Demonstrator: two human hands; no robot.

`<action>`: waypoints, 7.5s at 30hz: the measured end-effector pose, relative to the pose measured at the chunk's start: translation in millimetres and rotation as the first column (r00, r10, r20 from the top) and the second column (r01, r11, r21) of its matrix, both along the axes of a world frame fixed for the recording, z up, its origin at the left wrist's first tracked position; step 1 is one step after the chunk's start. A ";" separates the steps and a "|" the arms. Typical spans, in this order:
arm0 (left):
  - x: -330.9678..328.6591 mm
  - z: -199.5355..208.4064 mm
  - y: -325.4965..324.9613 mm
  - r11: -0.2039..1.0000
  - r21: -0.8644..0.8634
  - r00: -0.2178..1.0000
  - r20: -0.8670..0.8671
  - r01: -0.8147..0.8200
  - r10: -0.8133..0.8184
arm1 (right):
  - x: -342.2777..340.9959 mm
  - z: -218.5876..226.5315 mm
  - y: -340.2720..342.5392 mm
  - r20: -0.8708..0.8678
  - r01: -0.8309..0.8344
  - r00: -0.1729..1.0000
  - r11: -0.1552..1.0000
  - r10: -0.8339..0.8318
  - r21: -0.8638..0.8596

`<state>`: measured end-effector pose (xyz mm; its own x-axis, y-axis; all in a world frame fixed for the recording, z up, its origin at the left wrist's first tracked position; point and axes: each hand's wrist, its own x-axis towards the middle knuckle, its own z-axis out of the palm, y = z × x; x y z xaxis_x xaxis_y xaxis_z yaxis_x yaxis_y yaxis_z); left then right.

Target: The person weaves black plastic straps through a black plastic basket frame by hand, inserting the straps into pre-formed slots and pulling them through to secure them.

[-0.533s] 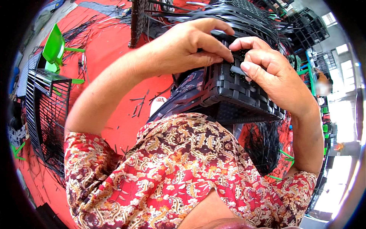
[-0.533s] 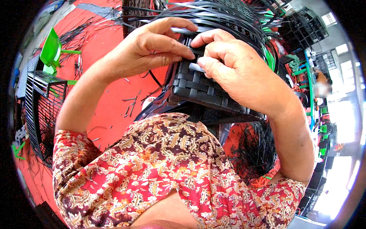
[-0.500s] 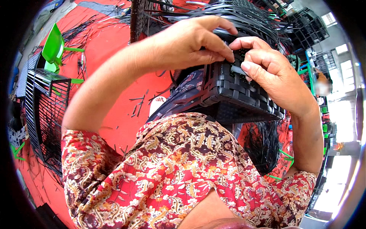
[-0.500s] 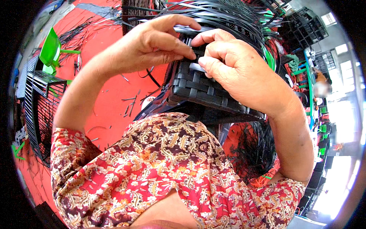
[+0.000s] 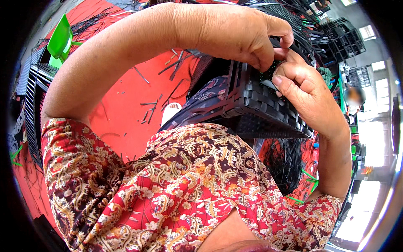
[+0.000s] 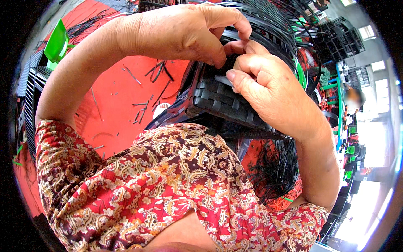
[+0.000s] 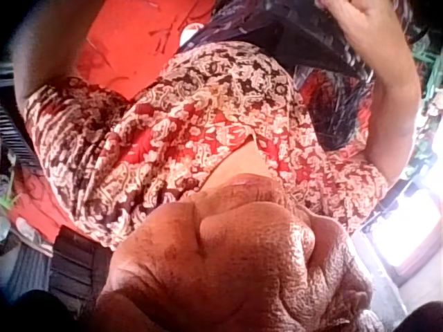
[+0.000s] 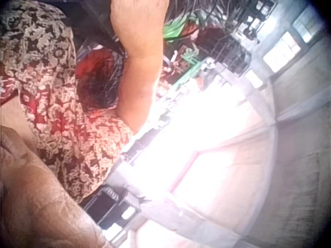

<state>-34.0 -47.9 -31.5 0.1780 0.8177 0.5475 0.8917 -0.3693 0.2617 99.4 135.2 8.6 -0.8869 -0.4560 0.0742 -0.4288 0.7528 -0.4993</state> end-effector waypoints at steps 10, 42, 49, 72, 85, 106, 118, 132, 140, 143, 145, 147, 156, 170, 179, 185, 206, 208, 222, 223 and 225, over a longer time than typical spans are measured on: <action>-5.2 3.6 -1.8 0.999 -0.040 0.993 -0.118 -0.003 -0.002 | -2.3 -0.6 1.4 0.071 0.030 0.997 0.993 -0.022 -0.111; -14.0 -7.4 35.5 0.986 -0.085 0.974 -0.168 0.142 -0.155 | 9.7 2.5 8.9 0.212 0.145 0.972 0.963 -0.097 -0.226; -8.0 1.3 41.9 0.962 -0.254 0.988 -0.085 0.102 -0.127 | 11.8 6.7 6.6 0.228 0.153 0.968 0.966 -0.105 -0.208; -14.6 12.5 57.7 0.918 -0.304 0.933 -0.172 0.254 -0.315 | 15.9 13.8 5.6 0.206 0.149 0.971 0.979 -0.119 -0.140; 26.2 46.7 -11.3 0.928 -0.361 0.996 -0.033 -0.091 0.085 | 3.2 14.3 -5.0 0.057 -0.049 0.997 0.989 0.058 -0.143; 65.0 -41.1 -35.2 0.865 -0.228 0.460 0.771 -0.446 0.440 | -14.7 -5.9 -18.5 -0.293 -0.136 0.940 0.980 0.174 0.145; 73.8 -55.2 -68.0 0.979 0.086 -0.100 0.989 -0.187 -0.106 | 13.7 30.2 -46.1 -0.316 -0.041 0.944 0.985 0.093 0.168; 89.7 -126.9 -11.4 0.786 0.225 0.398 0.917 -0.576 0.029 | -15.2 18.8 -55.0 0.201 0.054 0.979 0.993 -0.033 -0.102; 95.4 -111.7 33.9 0.880 0.249 0.200 0.963 -0.403 -0.181 | -14.7 46.8 -49.1 0.160 0.031 0.986 0.996 -0.044 0.088; 100.3 -109.9 36.2 0.871 0.355 0.027 0.929 -0.339 -0.369 | -16.2 49.7 -49.6 0.161 0.014 0.986 0.989 -0.038 0.148; 100.2 -107.1 34.6 0.866 0.391 -0.013 0.909 -0.312 -0.416 | -20.3 50.1 -49.2 0.170 -0.002 0.985 0.979 -0.034 0.204; 98.6 -105.1 32.1 0.864 0.414 -0.016 0.900 -0.286 -0.436 | -23.8 51.3 -52.4 0.184 -0.036 0.983 0.964 -0.013 0.262; 96.6 -107.7 26.2 0.874 0.354 -0.007 0.926 -0.333 -0.377 | -32.1 45.3 -56.4 0.124 -0.160 0.985 0.893 0.118 0.421; 102.4 -129.7 0.6 0.755 0.215 0.511 0.840 -0.620 0.181 | 16.9 71.1 -14.7 -0.180 0.059 0.983 0.985 -0.030 0.163; 105.7 -204.8 -55.7 0.834 -0.159 0.444 0.786 -0.528 0.431 | 84.5 62.4 34.7 -0.329 0.347 0.842 0.896 -0.428 -0.277; 97.5 -192.5 -71.4 0.737 -0.296 0.383 0.704 -0.608 0.598 | 107.9 27.0 47.8 -0.307 0.374 0.871 0.923 -0.383 -0.088; 129.5 -32.7 -44.0 0.654 0.105 0.640 0.370 -0.749 0.673 | 74.9 -33.1 4.9 -0.687 0.190 0.714 0.982 -0.132 0.008; 127.4 -32.8 -47.8 0.659 0.090 0.640 0.367 -0.746 0.675 | 73.0 -24.0 14.8 -0.728 0.153 0.673 0.987 -0.134 -0.041; 93.3 46.0 -14.2 0.830 -0.178 0.595 0.620 -0.529 0.512 | 76.2 72.8 60.5 -0.105 0.158 0.956 0.782 -0.274 -0.602; 92.8 52.8 -14.9 0.857 -0.171 0.598 0.650 -0.486 0.469 | 82.4 78.1 66.2 -0.038 0.248 0.924 0.671 -0.381 -0.699; 75.1 56.4 -32.2 0.996 -0.055 0.675 0.732 -0.077 0.093 | 84.2 69.8 91.2 -0.050 0.145 0.936 0.513 -0.348 -0.846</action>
